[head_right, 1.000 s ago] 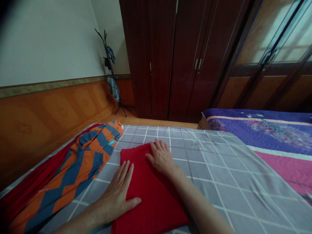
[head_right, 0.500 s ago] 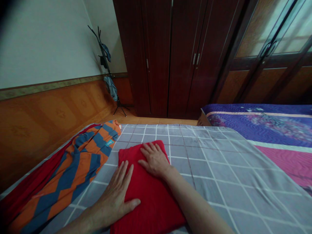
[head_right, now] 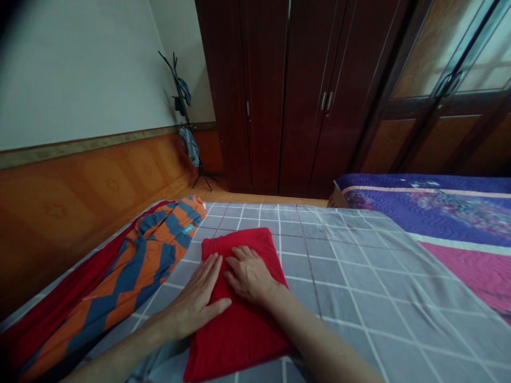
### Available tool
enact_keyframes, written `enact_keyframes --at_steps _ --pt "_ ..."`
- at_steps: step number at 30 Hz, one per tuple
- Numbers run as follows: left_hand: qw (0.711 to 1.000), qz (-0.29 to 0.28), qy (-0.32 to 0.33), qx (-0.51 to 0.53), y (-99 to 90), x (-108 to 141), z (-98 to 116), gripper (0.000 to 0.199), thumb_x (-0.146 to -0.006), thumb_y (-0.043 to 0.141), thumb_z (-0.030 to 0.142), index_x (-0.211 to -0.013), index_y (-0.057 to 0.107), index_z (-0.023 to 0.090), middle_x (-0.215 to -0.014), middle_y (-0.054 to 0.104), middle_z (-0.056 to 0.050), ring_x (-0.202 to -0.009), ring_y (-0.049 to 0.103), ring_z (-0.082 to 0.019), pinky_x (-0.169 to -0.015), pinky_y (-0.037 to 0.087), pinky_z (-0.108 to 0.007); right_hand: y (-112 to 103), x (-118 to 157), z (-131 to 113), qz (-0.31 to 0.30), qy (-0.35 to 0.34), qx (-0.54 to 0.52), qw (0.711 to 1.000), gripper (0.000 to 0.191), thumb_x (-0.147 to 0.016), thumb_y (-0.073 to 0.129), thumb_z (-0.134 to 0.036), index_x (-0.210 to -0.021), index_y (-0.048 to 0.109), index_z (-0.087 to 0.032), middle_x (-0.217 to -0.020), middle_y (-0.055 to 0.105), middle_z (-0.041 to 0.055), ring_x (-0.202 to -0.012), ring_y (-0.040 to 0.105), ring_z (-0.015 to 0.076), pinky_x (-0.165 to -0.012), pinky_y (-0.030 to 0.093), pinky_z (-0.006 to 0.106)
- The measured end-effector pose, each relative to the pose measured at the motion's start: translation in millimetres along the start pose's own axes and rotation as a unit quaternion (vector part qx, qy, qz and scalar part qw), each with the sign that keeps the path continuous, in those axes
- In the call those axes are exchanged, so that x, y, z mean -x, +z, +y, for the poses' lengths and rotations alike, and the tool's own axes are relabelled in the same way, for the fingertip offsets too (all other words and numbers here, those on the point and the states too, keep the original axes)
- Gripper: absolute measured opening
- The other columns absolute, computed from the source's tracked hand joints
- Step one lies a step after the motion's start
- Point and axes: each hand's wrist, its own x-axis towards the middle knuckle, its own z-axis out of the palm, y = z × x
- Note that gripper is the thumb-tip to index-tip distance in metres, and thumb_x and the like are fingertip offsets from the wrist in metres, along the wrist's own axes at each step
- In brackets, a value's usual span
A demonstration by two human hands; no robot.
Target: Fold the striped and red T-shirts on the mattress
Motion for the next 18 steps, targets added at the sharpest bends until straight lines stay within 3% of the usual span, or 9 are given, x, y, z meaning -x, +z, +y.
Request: enact_keyframes --at_steps 4,6,9,11,14,16,18 --pt "0.995 -0.016 0.098 0.004 -21.4 -27.7 -14.8 0.082 -0.090 0.029 0.061 -0.148 0.001 0.010 -0.155 0.005 -0.014 -0.142 0.006 -0.022 -0.115 0.008 -0.042 2.4 2.1 0.4 -0.007 -0.060 -0.037 0.997 0.027 -0.091 0.047 -0.033 -0.107 0.061 -0.017 -0.117 0.058 0.0109 -0.110 0.050 0.0233 -0.096 0.037 0.039" --pt "0.997 -0.044 0.068 -0.019 -31.1 -45.9 -27.7 0.077 -0.090 0.027 0.061 -0.148 0.009 0.013 -0.154 0.014 -0.014 -0.142 0.013 -0.024 -0.114 0.011 -0.044 4.3 3.3 1.3 -0.004 -0.049 -0.029 0.998 0.029 -0.091 0.047 -0.035 -0.109 0.061 -0.016 -0.120 0.057 0.0121 -0.113 0.048 0.0243 -0.098 0.036 0.039" --pt "0.996 0.019 -0.030 -0.082 -38.7 -64.9 -47.2 0.076 -0.088 0.031 0.062 -0.146 0.022 0.012 -0.151 0.025 -0.017 -0.140 0.018 -0.030 -0.111 0.010 -0.050 5.4 4.6 2.3 -0.007 -0.045 -0.012 0.999 0.037 -0.091 0.046 -0.038 -0.116 0.058 -0.015 -0.123 0.055 0.0132 -0.116 0.047 0.0251 -0.100 0.035 0.040" --pt "0.995 0.043 -0.026 -0.088 -38.5 -69.2 -56.7 0.074 -0.089 0.031 0.061 -0.145 0.025 0.014 -0.149 0.029 -0.016 -0.139 0.022 -0.029 -0.111 0.014 -0.047 4.7 5.0 2.6 -0.012 -0.048 -0.007 0.999 0.039 -0.091 0.045 -0.039 -0.118 0.058 -0.015 -0.122 0.056 0.0128 -0.115 0.048 0.0248 -0.101 0.035 0.039" --pt "0.995 0.034 -0.022 -0.091 -33.8 -66.8 -61.8 0.070 -0.088 0.031 0.062 -0.141 0.034 0.016 -0.146 0.037 -0.016 -0.136 0.029 -0.028 -0.109 0.021 -0.045 2.9 5.1 1.6 -0.010 -0.042 -0.004 0.999 0.038 -0.091 0.045 -0.040 -0.116 0.059 -0.015 -0.122 0.056 0.0124 -0.115 0.048 0.0250 -0.100 0.035 0.039" --pt "0.990 0.073 -0.057 -0.108 -29.3 -62.8 -58.5 0.070 -0.089 0.031 0.060 -0.139 0.037 0.011 -0.145 0.037 -0.019 -0.136 0.029 -0.030 -0.109 0.018 -0.049 2.6 5.2 0.0 -0.007 -0.043 -0.007 0.999 0.037 -0.091 0.046 -0.039 -0.114 0.060 -0.015 -0.122 0.057 0.0127 -0.115 0.048 0.0249 -0.100 0.036 0.039" --pt "0.990 0.095 -0.032 -0.102 -22.8 -58.3 -51.6 0.068 -0.092 0.026 0.056 -0.142 0.031 0.011 -0.149 0.029 -0.017 -0.139 0.022 -0.027 -0.112 0.014 -0.046 3.6 5.2 -1.0 -0.002 -0.042 -0.014 0.999 0.035 -0.091 0.046 -0.037 -0.112 0.060 -0.014 -0.119 0.059 0.0128 -0.114 0.050 0.0239 -0.100 0.036 0.038"
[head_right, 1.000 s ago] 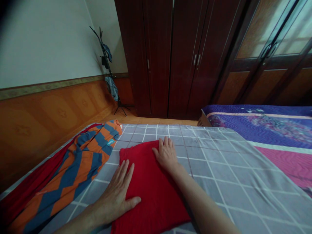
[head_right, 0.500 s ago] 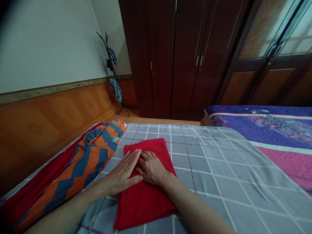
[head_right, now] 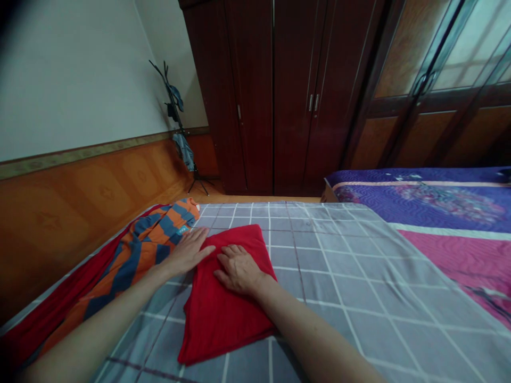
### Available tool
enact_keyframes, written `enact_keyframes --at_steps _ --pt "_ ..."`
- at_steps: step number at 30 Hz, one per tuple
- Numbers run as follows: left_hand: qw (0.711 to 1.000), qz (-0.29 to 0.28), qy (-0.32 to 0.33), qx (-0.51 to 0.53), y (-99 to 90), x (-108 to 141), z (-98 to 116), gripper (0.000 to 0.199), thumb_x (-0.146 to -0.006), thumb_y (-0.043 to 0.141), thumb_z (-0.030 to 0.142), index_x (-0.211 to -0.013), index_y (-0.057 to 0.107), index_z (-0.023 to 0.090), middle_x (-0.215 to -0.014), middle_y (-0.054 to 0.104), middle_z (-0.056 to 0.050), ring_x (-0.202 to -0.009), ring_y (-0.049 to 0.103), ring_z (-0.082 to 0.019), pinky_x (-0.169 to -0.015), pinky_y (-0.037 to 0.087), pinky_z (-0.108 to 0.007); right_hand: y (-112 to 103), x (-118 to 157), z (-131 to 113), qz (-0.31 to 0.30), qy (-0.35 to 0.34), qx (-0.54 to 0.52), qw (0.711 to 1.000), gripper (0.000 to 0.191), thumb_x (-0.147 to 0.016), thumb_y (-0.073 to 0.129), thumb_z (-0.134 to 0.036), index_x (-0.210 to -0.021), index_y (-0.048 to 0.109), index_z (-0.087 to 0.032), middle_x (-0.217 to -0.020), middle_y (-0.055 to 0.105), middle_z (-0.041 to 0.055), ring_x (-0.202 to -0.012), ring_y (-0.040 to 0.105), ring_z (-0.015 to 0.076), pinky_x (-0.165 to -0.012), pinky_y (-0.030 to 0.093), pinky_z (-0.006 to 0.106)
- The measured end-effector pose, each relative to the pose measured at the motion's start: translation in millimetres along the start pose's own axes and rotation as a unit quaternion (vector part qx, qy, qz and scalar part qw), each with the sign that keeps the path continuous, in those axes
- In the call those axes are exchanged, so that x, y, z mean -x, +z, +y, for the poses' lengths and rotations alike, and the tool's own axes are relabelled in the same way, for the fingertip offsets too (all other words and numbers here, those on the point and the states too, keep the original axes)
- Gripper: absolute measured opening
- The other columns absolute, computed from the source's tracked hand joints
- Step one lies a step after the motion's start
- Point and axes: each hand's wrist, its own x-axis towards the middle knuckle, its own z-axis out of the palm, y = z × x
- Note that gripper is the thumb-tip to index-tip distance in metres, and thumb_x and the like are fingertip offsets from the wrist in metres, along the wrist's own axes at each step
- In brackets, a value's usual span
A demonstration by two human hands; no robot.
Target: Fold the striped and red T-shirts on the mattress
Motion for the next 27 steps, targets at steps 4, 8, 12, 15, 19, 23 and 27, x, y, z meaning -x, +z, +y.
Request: enact_keyframes --at_steps 4,8,12,15,19,23,27 --pt "0.998 -0.038 0.044 0.034 15.3 11.5 14.4 0.068 -0.093 0.023 0.054 -0.147 0.019 0.012 -0.154 0.015 -0.014 -0.142 0.010 -0.023 -0.113 0.014 -0.042 2.1 1.5 11.2 0.004 0.034 0.001 0.999 0.045 -0.091 0.044 -0.038 -0.126 0.053 -0.011 -0.132 0.052 0.0155 -0.124 0.044 0.0247 -0.105 0.032 0.039" --pt "0.999 -0.013 0.017 0.037 29.9 16.2 15.6 0.074 -0.091 0.027 0.057 -0.146 0.017 0.008 -0.153 0.010 -0.020 -0.142 0.004 -0.027 -0.112 0.014 -0.047 -6.0 8.3 46.1 -0.018 0.179 0.032 0.983 0.062 -0.090 0.044 -0.050 -0.135 0.044 -0.007 -0.143 0.039 0.0189 -0.134 0.032 0.0287 -0.108 0.026 0.043" --pt "0.999 -0.014 0.013 0.049 32.9 17.8 12.1 0.077 -0.090 0.030 0.059 -0.146 0.018 0.007 -0.153 0.009 -0.021 -0.141 0.005 -0.029 -0.112 0.015 -0.048 -26.1 14.5 78.5 -0.004 0.326 0.040 0.945 0.051 -0.094 0.038 -0.044 -0.128 0.050 -0.009 -0.136 0.048 0.0176 -0.129 0.040 0.0266 -0.105 0.028 0.039" --pt "0.998 -0.009 0.012 0.069 26.6 16.0 12.5 0.077 -0.088 0.034 0.057 -0.145 0.021 0.007 -0.152 0.015 -0.021 -0.141 0.011 -0.029 -0.112 0.017 -0.048 -41.8 15.1 89.8 -0.010 0.385 0.030 0.922 0.047 -0.096 0.028 -0.038 -0.115 0.059 -0.008 -0.120 0.060 0.0193 -0.118 0.051 0.0264 -0.097 0.036 0.037" --pt "0.990 0.042 0.062 0.122 4.5 -9.0 24.7 0.062 -0.087 0.045 0.044 -0.138 0.040 0.010 -0.144 0.039 -0.016 -0.134 0.033 -0.026 -0.111 0.023 -0.044 -54.5 16.4 97.0 -0.105 0.438 -0.044 0.892 0.040 -0.087 0.047 -0.043 -0.080 0.069 -0.010 -0.080 0.070 0.0157 -0.077 0.068 0.0247 -0.068 0.050 0.031" --pt "0.974 0.059 0.105 0.193 -13.2 -66.5 54.8 0.047 -0.087 0.044 0.030 -0.130 0.051 0.012 -0.133 0.053 -0.012 -0.124 0.048 -0.022 -0.107 0.033 -0.036 -56.5 19.5 100.6 -0.216 0.443 -0.153 0.857 0.031 -0.076 0.062 -0.038 -0.058 0.064 -0.013 -0.048 0.062 0.0044 -0.038 0.056 0.0140 -0.043 0.046 0.025" --pt "0.968 0.022 0.136 0.211 -4.2 -123.0 89.5 0.045 -0.081 0.044 0.015 -0.125 0.056 0.014 -0.128 0.059 -0.009 -0.117 0.054 -0.019 -0.100 0.041 -0.031 -54.7 19.0 97.6 -0.242 0.441 -0.219 0.836 0.027 -0.078 0.059 -0.031 -0.059 0.062 -0.013 -0.045 0.060 0.0009 -0.039 0.055 0.0109 -0.043 0.048 0.021"
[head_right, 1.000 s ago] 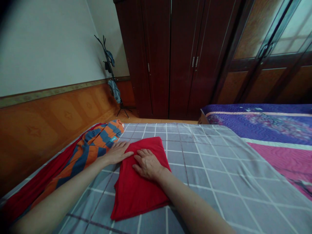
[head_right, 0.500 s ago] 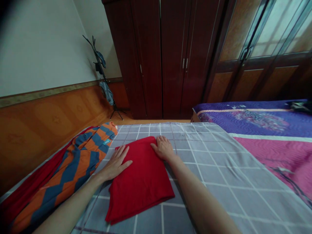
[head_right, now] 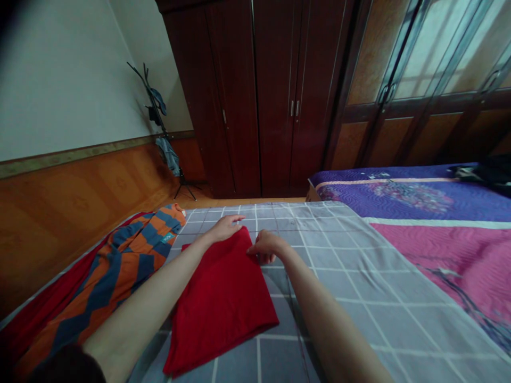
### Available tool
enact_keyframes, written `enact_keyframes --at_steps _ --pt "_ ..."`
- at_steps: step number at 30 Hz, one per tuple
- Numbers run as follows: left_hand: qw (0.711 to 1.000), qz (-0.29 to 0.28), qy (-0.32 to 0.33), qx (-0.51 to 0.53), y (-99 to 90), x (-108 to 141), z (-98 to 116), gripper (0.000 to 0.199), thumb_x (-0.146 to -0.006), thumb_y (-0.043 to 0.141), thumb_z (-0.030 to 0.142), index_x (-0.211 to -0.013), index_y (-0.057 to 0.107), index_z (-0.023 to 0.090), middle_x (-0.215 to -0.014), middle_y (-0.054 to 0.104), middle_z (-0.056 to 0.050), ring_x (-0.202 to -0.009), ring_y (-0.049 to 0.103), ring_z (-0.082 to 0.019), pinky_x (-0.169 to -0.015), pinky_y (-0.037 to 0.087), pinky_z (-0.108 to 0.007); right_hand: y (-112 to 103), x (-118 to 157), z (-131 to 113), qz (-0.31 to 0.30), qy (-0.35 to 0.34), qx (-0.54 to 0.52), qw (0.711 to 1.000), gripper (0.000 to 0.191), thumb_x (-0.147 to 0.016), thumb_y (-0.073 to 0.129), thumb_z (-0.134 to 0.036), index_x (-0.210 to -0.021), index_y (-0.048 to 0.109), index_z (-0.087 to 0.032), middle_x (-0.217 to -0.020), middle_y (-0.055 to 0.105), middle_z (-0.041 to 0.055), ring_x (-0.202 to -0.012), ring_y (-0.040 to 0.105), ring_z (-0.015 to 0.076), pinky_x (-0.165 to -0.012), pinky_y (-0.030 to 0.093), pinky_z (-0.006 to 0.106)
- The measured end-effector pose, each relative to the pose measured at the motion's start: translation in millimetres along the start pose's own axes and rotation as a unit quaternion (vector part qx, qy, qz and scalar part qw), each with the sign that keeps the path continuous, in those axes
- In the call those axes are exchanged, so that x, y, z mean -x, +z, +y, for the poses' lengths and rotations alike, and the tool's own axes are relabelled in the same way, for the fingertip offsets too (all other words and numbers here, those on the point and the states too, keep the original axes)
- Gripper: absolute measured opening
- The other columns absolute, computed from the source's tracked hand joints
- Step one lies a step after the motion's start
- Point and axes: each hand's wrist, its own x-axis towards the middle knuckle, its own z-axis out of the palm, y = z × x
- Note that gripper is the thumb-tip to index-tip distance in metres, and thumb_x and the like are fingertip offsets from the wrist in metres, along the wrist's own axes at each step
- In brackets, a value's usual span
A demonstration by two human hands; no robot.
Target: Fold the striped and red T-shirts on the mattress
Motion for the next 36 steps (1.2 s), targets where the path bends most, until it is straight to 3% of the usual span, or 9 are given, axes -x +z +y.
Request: enact_keyframes --at_steps 3,6,11,17,21,25,28,33,36 --pt "0.999 -0.045 0.025 0.003 19.4 -22.1 1.2 0.049 -0.072 0.047 0.006 -0.117 0.062 0.016 -0.117 0.066 -0.005 -0.106 0.060 -0.017 -0.093 0.045 -0.029 2.5 -0.4 -2.4 -0.013 -0.002 -0.019 1.000 0.023 -0.077 0.057 -0.024 -0.057 0.062 -0.013 -0.044 0.060 -0.0004 -0.039 0.055 0.0098 -0.044 0.048 0.019" --pt "0.997 -0.065 0.039 -0.009 29.1 -24.2 -3.7 0.039 -0.069 0.050 0.006 -0.101 0.069 0.018 -0.101 0.071 -0.002 -0.095 0.062 -0.017 -0.089 0.046 -0.029 4.0 -2.2 -2.2 -0.015 0.002 -0.024 1.000 0.023 -0.075 0.057 -0.018 -0.054 0.060 -0.013 -0.041 0.058 -0.0008 -0.037 0.053 0.0096 -0.044 0.048 0.020" --pt "0.999 -0.028 0.033 -0.027 29.8 -14.4 -14.1 0.014 -0.077 0.054 0.019 -0.082 0.068 0.018 -0.089 0.067 -0.004 -0.093 0.058 -0.020 -0.089 0.043 -0.032 5.0 -3.5 -1.0 -0.015 0.003 -0.021 1.000 0.024 -0.072 0.055 -0.014 -0.047 0.057 -0.014 -0.040 0.057 -0.0012 -0.036 0.052 0.0098 -0.044 0.048 0.021" --pt "0.999 0.033 0.030 -0.028 36.6 -7.9 -14.9 0.014 -0.085 0.048 0.021 -0.084 0.062 0.018 -0.087 0.065 -0.003 -0.086 0.057 -0.017 -0.083 0.042 -0.029 4.8 -1.1 -4.4 -0.018 0.003 0.002 1.000 0.024 -0.069 0.053 -0.013 -0.046 0.057 -0.015 -0.042 0.058 -0.0004 -0.037 0.052 0.0099 -0.043 0.046 0.021" --pt "0.996 0.069 0.025 -0.049 42.6 -6.5 -11.4 0.007 -0.083 0.055 0.024 -0.082 0.060 0.019 -0.084 0.064 -0.003 -0.087 0.055 -0.020 -0.087 0.039 -0.033 2.6 2.8 -6.9 -0.008 0.011 0.030 0.999 0.022 -0.070 0.053 -0.015 -0.049 0.059 -0.014 -0.049 0.063 0.0023 -0.043 0.058 0.0119 -0.047 0.048 0.022" --pt "0.990 0.122 0.001 -0.069 41.4 -6.1 -6.2 0.014 -0.082 0.059 0.026 -0.093 0.059 0.018 -0.098 0.060 -0.007 -0.102 0.051 -0.024 -0.096 0.033 -0.038 1.4 15.3 -15.3 0.079 0.018 0.076 0.994 0.013 -0.070 0.057 -0.018 -0.068 0.068 -0.012 -0.070 0.070 0.0115 -0.069 0.068 0.0235 -0.063 0.052 0.030" --pt "0.984 0.165 -0.021 -0.071 38.3 -3.8 -2.1 0.021 -0.089 0.048 0.025 -0.107 0.055 0.017 -0.112 0.057 -0.011 -0.112 0.047 -0.024 -0.100 0.030 -0.038 6.2 23.5 -27.4 0.190 -0.013 0.096 0.977 0.025 -0.077 0.051 -0.020 -0.095 0.068 -0.013 -0.101 0.068 0.0159 -0.100 0.062 0.0288 -0.080 0.047 0.035" --pt "0.991 0.123 0.000 -0.047 43.4 -1.0 -3.5 0.020 -0.090 0.045 0.026 -0.100 0.061 0.021 -0.085 0.067 -0.003 -0.082 0.061 -0.019 -0.078 0.043 -0.029 11.8 17.9 -34.8 0.191 -0.063 0.076 0.977 0.019 -0.073 0.054 -0.016 -0.083 0.071 -0.017 -0.084 0.071 0.0065 -0.083 0.066 0.0198 -0.069 0.046 0.023" --pt "0.993 0.107 0.025 -0.035 48.1 -4.1 -10.1 0.021 -0.087 0.045 0.021 -0.096 0.064 0.021 -0.093 0.069 -0.002 -0.087 0.061 -0.017 -0.079 0.043 -0.026 4.3 9.4 -22.4 0.227 -0.036 0.055 0.972 0.032 -0.075 0.050 -0.012 -0.102 0.067 -0.015 -0.099 0.070 0.0091 -0.093 0.065 0.0195 -0.073 0.047 0.023"
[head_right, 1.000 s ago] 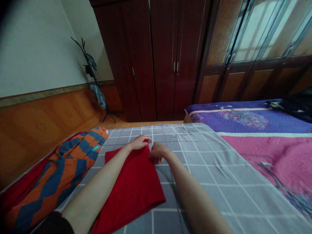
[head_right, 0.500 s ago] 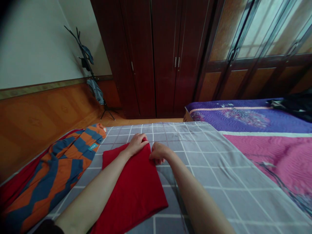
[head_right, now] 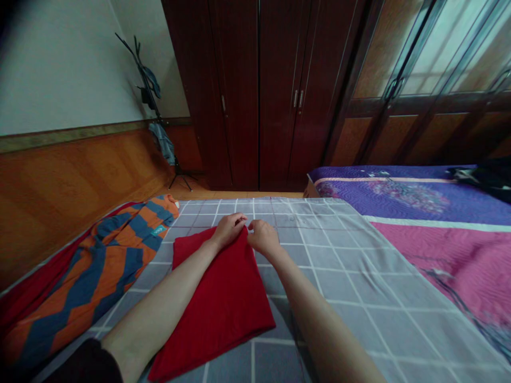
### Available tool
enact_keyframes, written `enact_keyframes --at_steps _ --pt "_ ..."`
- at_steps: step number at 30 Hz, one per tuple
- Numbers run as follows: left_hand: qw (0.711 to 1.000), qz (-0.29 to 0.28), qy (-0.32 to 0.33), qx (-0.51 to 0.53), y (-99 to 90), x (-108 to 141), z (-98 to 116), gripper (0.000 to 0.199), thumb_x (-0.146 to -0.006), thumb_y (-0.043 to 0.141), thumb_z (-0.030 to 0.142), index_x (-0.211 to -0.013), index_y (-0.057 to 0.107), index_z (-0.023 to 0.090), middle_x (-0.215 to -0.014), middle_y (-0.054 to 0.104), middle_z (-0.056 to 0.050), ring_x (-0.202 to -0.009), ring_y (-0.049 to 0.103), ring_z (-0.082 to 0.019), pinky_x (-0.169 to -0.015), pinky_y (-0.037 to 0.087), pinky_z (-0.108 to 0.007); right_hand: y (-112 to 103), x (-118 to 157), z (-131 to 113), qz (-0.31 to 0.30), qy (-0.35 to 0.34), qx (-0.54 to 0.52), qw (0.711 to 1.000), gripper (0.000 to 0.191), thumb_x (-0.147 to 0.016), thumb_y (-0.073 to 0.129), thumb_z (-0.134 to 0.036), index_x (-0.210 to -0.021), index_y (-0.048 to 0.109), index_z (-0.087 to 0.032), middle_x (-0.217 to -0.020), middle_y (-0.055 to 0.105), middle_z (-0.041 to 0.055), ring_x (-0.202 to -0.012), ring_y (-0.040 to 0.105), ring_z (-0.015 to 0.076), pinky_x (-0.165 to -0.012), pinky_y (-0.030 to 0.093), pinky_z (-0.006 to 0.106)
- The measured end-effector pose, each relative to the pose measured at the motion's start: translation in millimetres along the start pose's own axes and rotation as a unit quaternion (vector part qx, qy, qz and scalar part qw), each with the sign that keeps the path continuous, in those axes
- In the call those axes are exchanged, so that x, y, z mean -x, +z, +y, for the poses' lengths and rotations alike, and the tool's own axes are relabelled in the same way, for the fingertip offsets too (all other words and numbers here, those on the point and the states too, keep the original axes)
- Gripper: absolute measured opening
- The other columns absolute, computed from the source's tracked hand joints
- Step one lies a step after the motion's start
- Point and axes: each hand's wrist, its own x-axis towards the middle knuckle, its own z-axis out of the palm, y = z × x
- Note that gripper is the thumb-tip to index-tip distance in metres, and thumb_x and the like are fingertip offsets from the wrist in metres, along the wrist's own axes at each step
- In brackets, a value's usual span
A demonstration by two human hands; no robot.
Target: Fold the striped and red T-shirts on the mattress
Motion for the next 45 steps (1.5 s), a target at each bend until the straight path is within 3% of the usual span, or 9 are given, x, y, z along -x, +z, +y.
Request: enact_keyframes --at_steps 2,6,12,16,26,32,37,45 --pt "1.000 -0.004 0.014 0.005 2.3 -2.2 -4.5 0.024 -0.085 0.044 0.017 -0.095 0.066 0.020 -0.101 0.068 -0.002 -0.096 0.058 -0.017 -0.086 0.042 -0.027 -2.2 -5.3 10.5 -0.017 0.026 -0.014 0.999 0.031 -0.076 0.049 -0.012 -0.102 0.067 -0.013 -0.095 0.071 0.0102 -0.085 0.067 0.0184 -0.069 0.048 0.022" --pt "0.998 -0.032 0.046 0.009 2.9 -4.3 -10.2 0.029 -0.078 0.046 0.010 -0.092 0.068 0.022 -0.105 0.067 0.000 -0.101 0.056 -0.017 -0.093 0.040 -0.029 -1.4 -7.6 19.5 -0.150 0.057 -0.061 0.985 0.016 -0.076 0.055 -0.019 -0.068 0.066 -0.011 -0.055 0.066 0.0049 -0.046 0.061 0.0142 -0.046 0.048 0.021" --pt "0.999 -0.036 0.032 0.004 2.2 -2.5 -14.6 0.023 -0.074 0.051 0.015 -0.088 0.068 0.020 -0.093 0.063 -0.005 -0.094 0.055 -0.021 -0.088 0.042 -0.034 0.4 -2.1 16.5 -0.228 0.075 -0.108 0.965 0.021 -0.076 0.059 -0.017 -0.055 0.058 -0.013 -0.038 0.055 -0.0015 -0.033 0.051 0.0100 -0.038 0.045 0.019" --pt "1.000 -0.022 0.008 0.018 3.0 -3.1 -15.1 0.015 -0.078 0.048 0.015 -0.078 0.063 0.020 -0.087 0.062 -0.004 -0.090 0.055 -0.019 -0.085 0.043 -0.032 1.1 -3.6 16.2 -0.238 0.077 -0.141 0.958 0.024 -0.080 0.055 -0.017 -0.057 0.055 -0.014 -0.039 0.055 -0.0015 -0.033 0.052 0.0102 -0.036 0.043 0.018" --pt "0.997 -0.005 -0.014 0.070 -1.6 -0.8 -12.4 0.012 -0.086 0.042 0.017 -0.087 0.054 0.021 -0.082 0.063 0.001 -0.079 0.059 -0.014 -0.073 0.044 -0.023 5.1 -5.2 16.9 -0.196 0.069 -0.227 0.951 0.024 -0.088 0.050 -0.027 -0.068 0.055 -0.015 -0.041 0.057 -0.0025 -0.033 0.051 0.0083 -0.036 0.040 0.015" --pt "0.998 -0.007 0.001 0.055 1.2 -1.3 -10.9 0.012 -0.084 0.044 0.015 -0.083 0.055 0.021 -0.080 0.063 0.001 -0.079 0.058 -0.015 -0.074 0.043 -0.025 4.9 -1.0 17.1 -0.219 0.051 -0.222 0.949 0.036 -0.082 0.051 -0.017 -0.047 0.048 -0.017 -0.031 0.049 -0.0034 -0.025 0.039 0.0069 -0.029 0.030 0.017" --pt "1.000 -0.007 0.015 0.026 2.7 -0.8 -10.4 0.012 -0.084 0.046 0.016 -0.083 0.057 0.021 -0.082 0.064 -0.001 -0.081 0.058 -0.017 -0.078 0.042 -0.028 2.6 29.6 21.6 -0.255 0.042 -0.208 0.943 0.038 -0.077 0.051 -0.016 -0.040 0.045 -0.018 -0.028 0.045 -0.0043 -0.023 0.033 0.0059 -0.026 0.024 0.017" --pt "0.999 -0.014 0.031 0.000 4.9 -2.1 -11.2 0.012 -0.085 0.047 0.016 -0.083 0.057 0.021 -0.085 0.065 -0.002 -0.083 0.058 -0.018 -0.080 0.043 -0.030 0.0 127.3 34.1 -0.350 0.097 -0.216 0.906 0.025 -0.066 0.048 -0.015 -0.042 0.043 -0.020 -0.029 0.045 -0.0062 -0.022 0.032 0.0064 -0.026 0.028 0.016"
